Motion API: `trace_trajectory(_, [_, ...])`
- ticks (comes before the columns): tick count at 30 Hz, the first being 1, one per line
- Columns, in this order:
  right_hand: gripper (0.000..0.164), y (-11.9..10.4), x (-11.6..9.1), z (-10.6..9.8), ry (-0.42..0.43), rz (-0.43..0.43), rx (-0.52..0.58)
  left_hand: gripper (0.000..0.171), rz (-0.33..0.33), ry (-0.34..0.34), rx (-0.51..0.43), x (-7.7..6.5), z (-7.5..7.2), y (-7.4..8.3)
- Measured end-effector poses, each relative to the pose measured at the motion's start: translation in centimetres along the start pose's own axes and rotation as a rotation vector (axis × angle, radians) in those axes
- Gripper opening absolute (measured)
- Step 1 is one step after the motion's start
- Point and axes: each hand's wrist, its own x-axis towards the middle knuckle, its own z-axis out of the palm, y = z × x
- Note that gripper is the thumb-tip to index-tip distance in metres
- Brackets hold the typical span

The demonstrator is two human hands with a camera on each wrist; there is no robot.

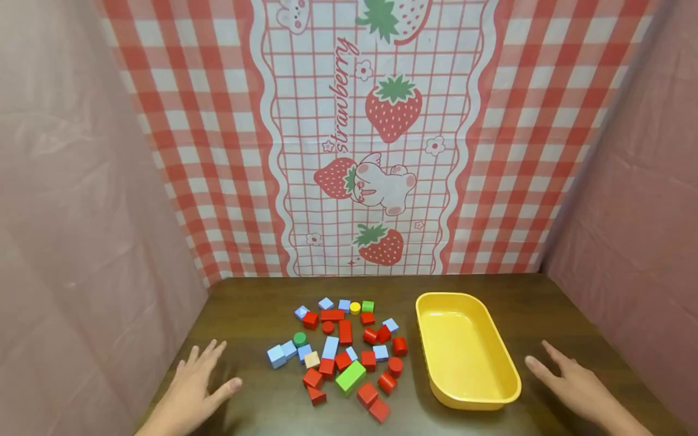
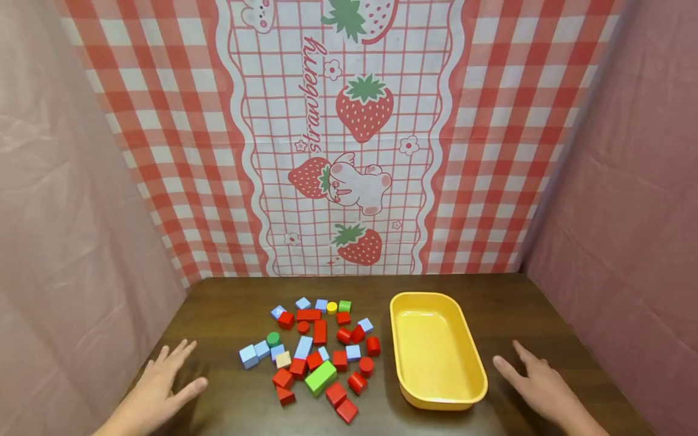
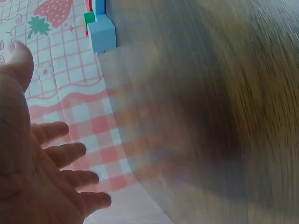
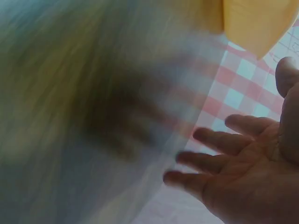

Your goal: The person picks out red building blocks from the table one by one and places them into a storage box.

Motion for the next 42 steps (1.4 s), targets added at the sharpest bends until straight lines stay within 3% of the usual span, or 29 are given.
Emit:
trace_trajectory(3, [0.083, -1.1, 0.2, 0.5, -0.028, 0.028, 0.076, 0.078, -0.045, -0.017, -0.014, 0.1, 0.3, 0.6])
trace_trajectory(7, [0.074, -3.1, 0.7, 1.5, -0.080, 0.037, 0.353, 0.058, -0.066, -0.001, -0.053, 0.4, 1.2, 3.0])
trace_trajectory(11, [0.068, -4.3, 1.0, 2.8, -0.170, 0.043, 0.605, 0.038, 0.050, 0.041, -0.133, 0.5, 3.3, 6.8])
trace_trajectory(16, [0.063, -4.1, 0.9, 4.0, -0.201, 0.004, 0.748, 0.038, 0.233, -0.087, -0.169, 0.9, 6.4, 12.1])
trace_trajectory(19, [0.060, -4.1, 1.2, 4.6, -0.192, -0.021, 0.800, 0.045, 0.291, -0.178, -0.106, 1.8, 7.7, 14.8])
trace_trajectory(23, [0.058, -4.4, 1.5, 5.0, -0.170, -0.029, 0.814, 0.057, 0.341, -0.250, 0.042, 3.4, 9.2, 17.4])
trace_trajectory(26, [0.057, -4.9, 1.6, 5.2, -0.166, -0.018, 0.805, 0.059, 0.365, -0.270, 0.113, 4.2, 10.1, 18.5])
trace_trajectory(30, [0.056, -6.0, 2.0, 5.6, -0.175, -0.005, 0.801, 0.056, 0.360, -0.264, 0.154, 4.4, 10.7, 18.7])
trace_trajectory(36, [0.051, -6.4, 2.5, 5.5, -0.154, -0.032, 0.792, 0.040, 0.357, -0.233, 0.134, 4.9, 10.7, 19.2])
trace_trajectory(42, [0.035, -5.4, 2.2, 5.8, -0.210, -0.094, 0.820, 0.030, 0.295, -0.337, 0.074, 4.7, 10.2, 19.6])
